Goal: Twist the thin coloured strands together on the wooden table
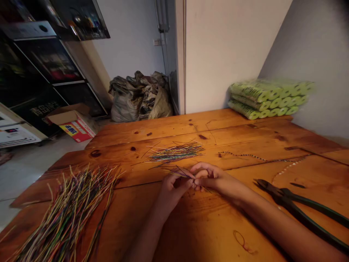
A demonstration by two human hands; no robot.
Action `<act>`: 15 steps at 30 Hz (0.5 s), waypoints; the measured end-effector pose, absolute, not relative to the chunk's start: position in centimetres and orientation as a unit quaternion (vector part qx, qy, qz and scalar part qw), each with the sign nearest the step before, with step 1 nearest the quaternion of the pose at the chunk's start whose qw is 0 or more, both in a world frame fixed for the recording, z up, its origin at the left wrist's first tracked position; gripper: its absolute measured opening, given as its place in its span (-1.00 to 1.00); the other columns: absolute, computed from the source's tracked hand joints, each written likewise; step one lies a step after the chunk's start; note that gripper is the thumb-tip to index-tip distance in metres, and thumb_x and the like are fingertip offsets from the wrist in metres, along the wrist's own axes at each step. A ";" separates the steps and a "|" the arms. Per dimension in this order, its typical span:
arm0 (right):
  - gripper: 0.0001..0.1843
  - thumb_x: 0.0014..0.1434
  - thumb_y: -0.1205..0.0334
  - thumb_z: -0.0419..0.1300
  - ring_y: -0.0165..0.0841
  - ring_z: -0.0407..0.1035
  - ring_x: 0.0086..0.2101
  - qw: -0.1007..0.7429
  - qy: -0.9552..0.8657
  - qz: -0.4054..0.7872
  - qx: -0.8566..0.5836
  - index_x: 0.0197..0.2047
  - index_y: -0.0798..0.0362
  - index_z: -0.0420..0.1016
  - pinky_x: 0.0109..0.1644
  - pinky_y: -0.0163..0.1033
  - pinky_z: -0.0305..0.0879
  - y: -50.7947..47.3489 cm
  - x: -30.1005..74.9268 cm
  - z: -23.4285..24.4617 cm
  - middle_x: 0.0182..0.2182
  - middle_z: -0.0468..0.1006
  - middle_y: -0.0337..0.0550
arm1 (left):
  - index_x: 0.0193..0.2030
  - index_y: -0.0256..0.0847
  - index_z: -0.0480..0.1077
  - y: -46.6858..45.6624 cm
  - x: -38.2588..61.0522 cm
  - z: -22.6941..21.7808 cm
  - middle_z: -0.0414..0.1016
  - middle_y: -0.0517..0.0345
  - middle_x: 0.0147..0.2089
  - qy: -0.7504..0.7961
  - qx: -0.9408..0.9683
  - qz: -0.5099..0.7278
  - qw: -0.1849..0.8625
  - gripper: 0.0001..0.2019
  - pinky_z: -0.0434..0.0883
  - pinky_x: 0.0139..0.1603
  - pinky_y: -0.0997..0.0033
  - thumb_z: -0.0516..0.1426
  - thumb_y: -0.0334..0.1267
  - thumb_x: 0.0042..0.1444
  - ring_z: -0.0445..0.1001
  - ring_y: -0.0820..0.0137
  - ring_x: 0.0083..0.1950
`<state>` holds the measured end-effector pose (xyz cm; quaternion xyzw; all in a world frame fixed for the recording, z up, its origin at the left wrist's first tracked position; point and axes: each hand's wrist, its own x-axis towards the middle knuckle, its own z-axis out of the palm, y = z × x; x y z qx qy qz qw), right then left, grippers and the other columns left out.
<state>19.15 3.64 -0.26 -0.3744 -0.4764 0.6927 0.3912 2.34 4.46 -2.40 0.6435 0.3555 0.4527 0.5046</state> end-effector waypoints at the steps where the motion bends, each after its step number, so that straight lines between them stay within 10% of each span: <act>1: -0.71 -0.09 0.32 0.27 -0.49 0.37 -0.51 0.392 -0.475 0.693 -0.375 -0.25 0.09 0.34 -0.40 -0.35 0.22 3.8 19.3 -0.3 -0.52 0.53 -0.26 | -0.35 -0.23 0.47 4.4 2.3 -2.3 0.50 0.09 -0.32 0.346 0.652 0.446 0.506 -0.91 0.34 -0.11 0.34 0.16 -0.30 0.00 0.44 0.33 -0.22; 15: -0.76 -0.09 0.35 0.22 -0.49 0.33 -0.52 0.374 -0.512 0.672 -0.383 -0.28 0.06 0.35 -0.38 -0.33 0.21 3.7 19.9 -0.4 -0.56 0.48 -0.33 | -0.45 -0.20 0.46 4.6 2.7 -3.5 0.47 0.16 -0.43 0.376 0.680 0.452 0.438 -0.91 0.34 -0.25 0.41 0.27 -0.30 -0.15 0.43 0.37 -0.32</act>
